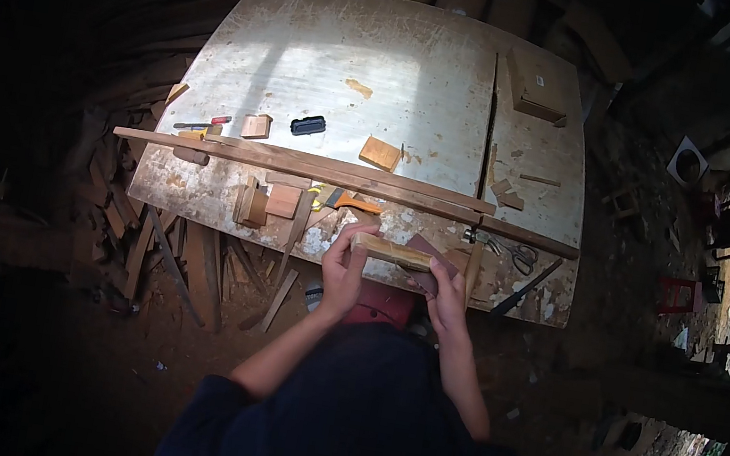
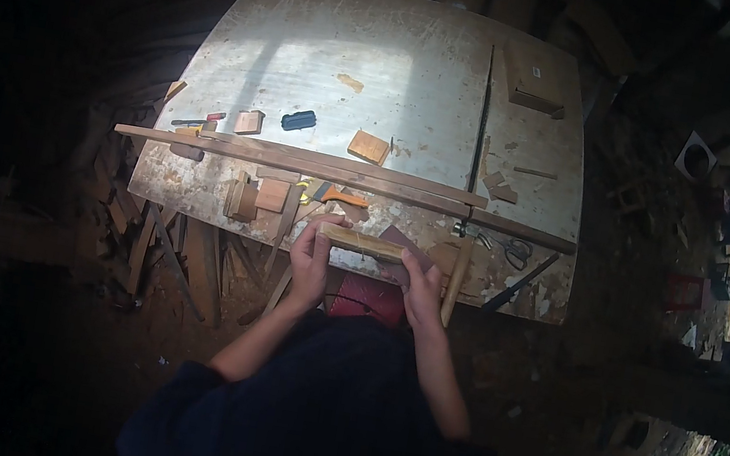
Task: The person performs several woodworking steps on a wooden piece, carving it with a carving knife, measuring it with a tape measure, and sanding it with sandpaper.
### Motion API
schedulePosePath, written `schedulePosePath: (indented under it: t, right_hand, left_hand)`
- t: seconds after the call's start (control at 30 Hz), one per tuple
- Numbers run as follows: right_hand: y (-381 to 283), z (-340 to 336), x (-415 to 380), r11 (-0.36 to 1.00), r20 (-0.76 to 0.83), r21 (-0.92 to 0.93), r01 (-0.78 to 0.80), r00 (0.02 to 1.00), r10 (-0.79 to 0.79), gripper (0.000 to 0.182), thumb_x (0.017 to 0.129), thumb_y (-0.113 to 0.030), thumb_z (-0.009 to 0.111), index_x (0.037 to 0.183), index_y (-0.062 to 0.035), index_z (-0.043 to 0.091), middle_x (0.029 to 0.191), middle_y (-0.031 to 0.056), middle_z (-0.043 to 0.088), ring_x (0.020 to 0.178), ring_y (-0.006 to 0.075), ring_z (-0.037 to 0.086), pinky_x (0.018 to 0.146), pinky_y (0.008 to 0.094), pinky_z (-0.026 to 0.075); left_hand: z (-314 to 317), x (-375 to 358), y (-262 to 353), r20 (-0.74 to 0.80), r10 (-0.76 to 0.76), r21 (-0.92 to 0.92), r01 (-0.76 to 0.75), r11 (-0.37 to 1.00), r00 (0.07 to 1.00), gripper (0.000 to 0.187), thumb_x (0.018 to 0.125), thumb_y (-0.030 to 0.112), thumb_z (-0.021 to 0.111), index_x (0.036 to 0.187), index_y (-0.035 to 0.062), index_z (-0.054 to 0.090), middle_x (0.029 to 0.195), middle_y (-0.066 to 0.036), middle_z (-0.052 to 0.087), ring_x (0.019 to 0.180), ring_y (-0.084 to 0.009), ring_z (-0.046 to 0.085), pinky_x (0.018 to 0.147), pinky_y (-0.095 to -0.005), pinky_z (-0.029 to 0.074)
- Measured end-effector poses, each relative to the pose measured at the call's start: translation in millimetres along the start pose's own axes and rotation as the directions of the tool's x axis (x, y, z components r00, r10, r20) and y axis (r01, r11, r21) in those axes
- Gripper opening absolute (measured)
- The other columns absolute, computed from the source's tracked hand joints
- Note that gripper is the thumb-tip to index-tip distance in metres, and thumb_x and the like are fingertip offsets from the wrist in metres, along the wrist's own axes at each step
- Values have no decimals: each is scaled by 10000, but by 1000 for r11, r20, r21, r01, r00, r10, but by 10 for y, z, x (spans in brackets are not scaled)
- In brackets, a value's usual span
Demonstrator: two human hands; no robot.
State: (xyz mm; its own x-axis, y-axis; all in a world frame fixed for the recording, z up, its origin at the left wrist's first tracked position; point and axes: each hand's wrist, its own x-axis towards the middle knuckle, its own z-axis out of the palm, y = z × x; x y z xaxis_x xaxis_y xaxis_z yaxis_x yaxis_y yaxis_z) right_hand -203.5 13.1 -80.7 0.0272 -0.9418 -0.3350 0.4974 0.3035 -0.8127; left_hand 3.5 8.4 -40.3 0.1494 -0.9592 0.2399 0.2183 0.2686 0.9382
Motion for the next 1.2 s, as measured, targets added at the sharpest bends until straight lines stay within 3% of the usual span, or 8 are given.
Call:
schedulePosePath:
  t: [0.17, 0.33, 0.53, 0.7, 0.83, 1.07, 1.17, 1.2]
  right_hand:
    - [12, 315, -91, 977, 110, -211, 30, 994, -7, 389, 1167, -244, 581, 1396, 60, 659, 1109, 155, 794, 874, 210, 794, 787, 349, 665]
    - [49, 203, -74, 888, 181, -456, 60, 983, 27, 375, 1149, -223, 610, 1362, 74, 695, 1097, 140, 796, 891, 193, 787, 810, 347, 646]
    - [-128, 167, -216, 462, 285, -778, 425, 895, -343, 411, 1142, -165, 584, 1477, 69, 625, 1418, 220, 720, 1355, 315, 679, 1206, 400, 479]
    - [-218, 465, -431, 280, 634, -655, 702, 712, -302, 463, 1081, -57, 607, 1537, 17, 598, 1599, 221, 589, 1525, 388, 526, 1287, 499, 393]
    - [-356, 498, -285, 152, 697, -637, 756, 649, -307, 539, 1030, -64, 667, 1557, 4, 575, 1612, 200, 580, 1526, 362, 527, 1284, 519, 405]
    - [-429, 404, -133, -6, 749, -613, 790, 579, -323, 552, 955, -22, 695, 1505, -31, 648, 1560, 185, 638, 1501, 373, 564, 1267, 542, 424]
    - [-317, 487, -369, 29, 825, -513, 858, 502, -259, 586, 928, -25, 701, 1509, -37, 629, 1575, 157, 629, 1506, 357, 558, 1281, 558, 407]
    - [-333, 482, -408, 50, 842, -490, 870, 488, -231, 551, 947, -22, 696, 1496, -50, 656, 1553, 161, 651, 1489, 354, 580, 1286, 575, 387]
  left_hand:
    - [99, -3, -135, -20, -176, -360, 158, 920, 984, 693, 1200, 544, 322, 1613, -9, 386, 1264, -157, 641, 1234, -273, 674, 1151, -429, 506]
    - [119, -122, -323, -113, -215, -203, 190, 961, 970, 680, 1211, 531, 263, 1619, 0, 380, 1181, -153, 642, 1120, -259, 702, 1050, -395, 568]
    - [-244, 151, -247, -216, -505, -262, 449, 854, 835, 599, 1226, 482, 269, 1608, 62, 459, 957, -81, 620, 870, -188, 660, 817, -361, 601]
    - [-167, 128, -445, -145, -629, -206, 599, 774, 763, 691, 1204, 573, 294, 1420, 22, 652, 903, -50, 647, 696, -159, 625, 638, -314, 577]
    - [7, 6, -86, -40, -752, 22, 753, 658, 658, 798, 1188, 634, 232, 1444, 18, 671, 1001, -67, 709, 861, -151, 691, 805, -322, 614]
    - [-304, -28, -634, 348, -767, -156, 840, 519, 538, 987, 1104, 802, 161, 1464, 15, 636, 938, -74, 734, 717, -169, 675, 619, -291, 589]
    - [191, 182, 69, 129, -947, -525, 830, 187, 295, 1077, 1030, 907, 152, 1392, 16, 636, 859, -68, 695, 679, -174, 643, 559, -282, 528]
    - [56, 135, -10, 233, -902, -430, 871, 239, 363, 1096, 1008, 931, 154, 1376, 18, 636, 851, -70, 685, 665, -175, 632, 542, -284, 511]
